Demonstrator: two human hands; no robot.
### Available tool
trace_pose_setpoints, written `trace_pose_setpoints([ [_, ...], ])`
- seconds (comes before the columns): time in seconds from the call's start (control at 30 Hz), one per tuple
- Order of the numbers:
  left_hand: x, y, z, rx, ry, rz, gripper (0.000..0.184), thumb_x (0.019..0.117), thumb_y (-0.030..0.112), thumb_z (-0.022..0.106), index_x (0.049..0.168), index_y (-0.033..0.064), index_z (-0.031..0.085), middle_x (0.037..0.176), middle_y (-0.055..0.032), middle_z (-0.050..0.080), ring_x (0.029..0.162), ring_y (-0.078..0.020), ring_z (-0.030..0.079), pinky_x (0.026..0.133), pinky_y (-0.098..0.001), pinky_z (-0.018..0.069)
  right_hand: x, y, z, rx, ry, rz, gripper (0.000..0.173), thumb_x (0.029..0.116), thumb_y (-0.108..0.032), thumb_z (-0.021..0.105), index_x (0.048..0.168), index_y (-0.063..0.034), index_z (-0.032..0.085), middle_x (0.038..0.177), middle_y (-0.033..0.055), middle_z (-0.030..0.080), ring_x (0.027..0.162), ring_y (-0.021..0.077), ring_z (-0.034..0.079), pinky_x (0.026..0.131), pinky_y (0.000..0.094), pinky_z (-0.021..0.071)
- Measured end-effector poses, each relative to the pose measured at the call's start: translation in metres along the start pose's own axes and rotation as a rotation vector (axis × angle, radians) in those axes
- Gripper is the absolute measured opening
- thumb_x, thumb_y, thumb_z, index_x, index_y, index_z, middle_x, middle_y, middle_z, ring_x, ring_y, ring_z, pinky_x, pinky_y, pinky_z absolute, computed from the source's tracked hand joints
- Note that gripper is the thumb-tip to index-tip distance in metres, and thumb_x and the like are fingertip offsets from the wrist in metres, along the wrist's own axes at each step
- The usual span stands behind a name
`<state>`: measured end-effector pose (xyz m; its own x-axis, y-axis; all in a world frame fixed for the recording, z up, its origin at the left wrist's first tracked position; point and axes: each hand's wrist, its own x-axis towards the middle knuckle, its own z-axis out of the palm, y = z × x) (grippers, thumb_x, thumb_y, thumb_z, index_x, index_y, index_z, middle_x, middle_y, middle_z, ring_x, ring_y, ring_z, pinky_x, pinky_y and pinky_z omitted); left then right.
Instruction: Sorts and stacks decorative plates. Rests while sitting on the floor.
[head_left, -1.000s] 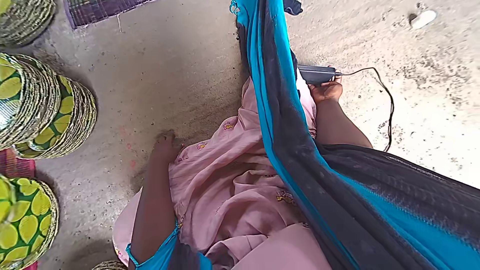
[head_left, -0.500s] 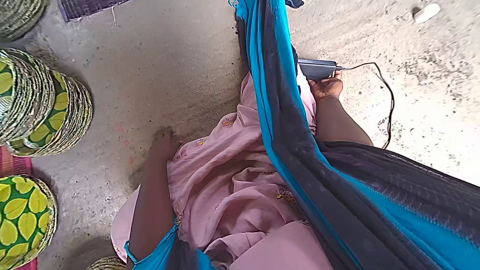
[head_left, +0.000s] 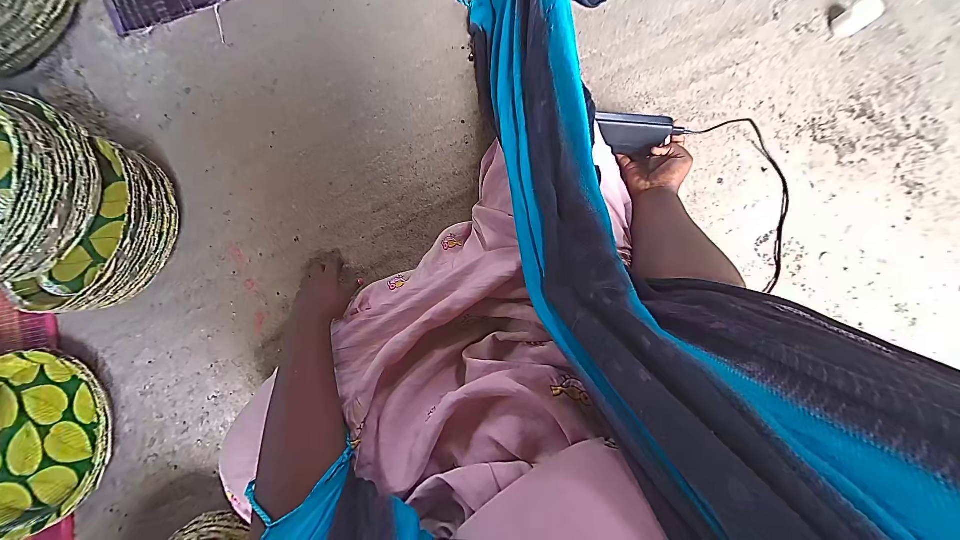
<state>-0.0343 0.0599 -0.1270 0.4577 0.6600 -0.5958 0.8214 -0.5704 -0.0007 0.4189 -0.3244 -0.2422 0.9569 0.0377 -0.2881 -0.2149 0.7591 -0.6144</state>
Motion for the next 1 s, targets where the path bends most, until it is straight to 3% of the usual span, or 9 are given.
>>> trace_pose_setpoints([
  [0.23,0.003,-0.001,0.001,-0.023,0.003,-0.006,0.065,0.1016,0.047,0.063,0.153,0.0102,0.045,0.155,-0.0294,0.041,0.136,-0.0531,0.047,0.106,-0.0711,0.0416,-0.001,0.000,0.000,-0.005,-0.003,0.013,0.061,0.0923,-0.002,0.026,0.151,-0.0177,0.034,0.142,0.0177,0.049,0.123,0.0367,0.057,0.090,0.0627,0.0527],
  [0.47,0.003,-0.002,0.003,-0.012,0.010,-0.002,0.067,0.1010,0.047,0.063,0.154,0.0101,0.045,0.155,-0.0296,0.041,0.136,-0.0541,0.047,0.105,-0.0718,0.0423,-0.006,-0.003,0.005,0.031,0.041,0.058,0.040,0.1062,-0.024,0.026,0.140,-0.0087,0.039,0.135,0.0191,0.054,0.120,0.0352,0.060,0.096,0.0595,0.0527],
  [0.53,0.003,-0.001,0.002,-0.019,0.007,-0.004,0.066,0.1013,0.047,0.063,0.153,0.0097,0.045,0.155,-0.0296,0.040,0.136,-0.0544,0.046,0.105,-0.0719,0.0420,-0.005,-0.004,0.006,0.025,0.055,0.070,0.037,0.1066,-0.025,0.028,0.136,-0.0082,0.041,0.132,0.0185,0.055,0.118,0.0348,0.061,0.095,0.0585,0.0534],
  [0.67,0.001,0.000,0.002,-0.029,0.012,-0.003,0.066,0.1011,0.047,0.063,0.153,0.0095,0.045,0.154,-0.0303,0.041,0.136,-0.0544,0.046,0.105,-0.0722,0.0415,-0.009,-0.004,0.009,0.013,0.074,0.085,0.041,0.1094,-0.027,0.030,0.147,-0.0119,0.037,0.135,0.0161,0.056,0.118,0.0322,0.062,0.095,0.0540,0.0548],
  [0.8,0.002,-0.001,0.002,-0.028,0.008,0.005,0.066,0.1012,0.047,0.063,0.153,0.0093,0.045,0.155,-0.0304,0.040,0.137,-0.0545,0.045,0.105,-0.0722,0.0413,-0.012,-0.006,0.013,0.009,0.085,0.100,0.039,0.1077,-0.029,0.034,0.142,-0.0103,0.041,0.133,0.0156,0.058,0.116,0.0309,0.064,0.095,0.0516,0.0551],
  [1.0,0.002,-0.002,0.003,-0.031,0.019,0.017,0.067,0.1008,0.047,0.064,0.152,0.0074,0.046,0.156,-0.0301,0.039,0.135,-0.0546,0.047,0.105,-0.0721,0.0418,-0.009,-0.003,0.012,-0.034,0.052,0.067,0.043,0.1067,-0.015,0.034,0.150,-0.0163,0.033,0.131,0.0167,0.057,0.113,0.0319,0.065,0.091,0.0522,0.0568],
])
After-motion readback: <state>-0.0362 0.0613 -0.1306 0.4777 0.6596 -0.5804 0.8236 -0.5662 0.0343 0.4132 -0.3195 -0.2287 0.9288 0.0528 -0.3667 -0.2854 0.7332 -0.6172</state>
